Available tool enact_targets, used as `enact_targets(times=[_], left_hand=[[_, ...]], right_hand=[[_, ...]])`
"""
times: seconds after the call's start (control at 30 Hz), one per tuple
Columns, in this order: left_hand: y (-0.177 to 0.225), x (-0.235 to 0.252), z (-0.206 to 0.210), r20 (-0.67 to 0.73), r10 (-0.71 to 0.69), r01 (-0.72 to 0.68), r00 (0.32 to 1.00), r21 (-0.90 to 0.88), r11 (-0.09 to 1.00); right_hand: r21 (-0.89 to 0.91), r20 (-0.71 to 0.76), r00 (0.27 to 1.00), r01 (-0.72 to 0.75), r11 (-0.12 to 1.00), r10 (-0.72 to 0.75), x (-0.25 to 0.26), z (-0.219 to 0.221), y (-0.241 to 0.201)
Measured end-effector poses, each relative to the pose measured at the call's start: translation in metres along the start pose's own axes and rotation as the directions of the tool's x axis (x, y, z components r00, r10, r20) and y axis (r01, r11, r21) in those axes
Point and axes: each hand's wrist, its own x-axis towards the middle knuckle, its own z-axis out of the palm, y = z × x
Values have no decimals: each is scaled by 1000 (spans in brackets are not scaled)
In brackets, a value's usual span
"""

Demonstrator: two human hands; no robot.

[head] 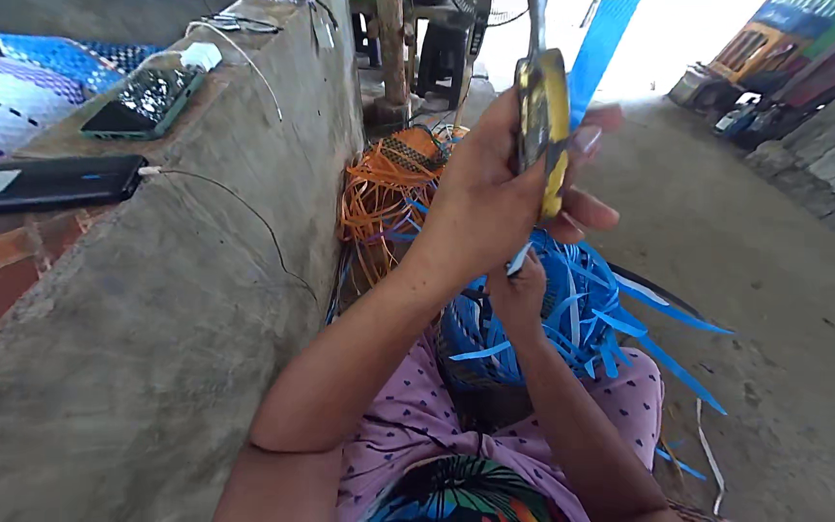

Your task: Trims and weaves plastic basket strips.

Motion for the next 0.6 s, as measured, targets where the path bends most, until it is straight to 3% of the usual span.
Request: enact_targets(times=[0.13, 0.23, 0.33, 0.43, 0.5, 0.6], left_hand=[[-4, -2, -28, -15, 107, -105, 994, 115, 988], [-36, -23, -57, -72, 114, -90, 991, 280, 956], [-89, -66, -79, -109, -57, 99, 992, 432, 897], [-139, -106, -85, -39, -277, 237, 960, 639, 732], [-148, -119, -74, 0, -403, 281, 915, 717, 638], [-156, -128, -59, 52, -440, 246, 897, 768, 591]], right_hand=[[157, -52, 961, -259, 953, 270, 2, -37, -7], [368, -94, 903, -359, 858, 418, 2, -61, -11], [518, -79, 852, -408, 752, 517, -4, -74, -16], [536, -69, 858, -398, 745, 508, -11, -78, -19], [523, -65, 881, -369, 768, 468, -15, -78, -20], [497, -64, 897, -351, 794, 437, -18, -76, -22]])
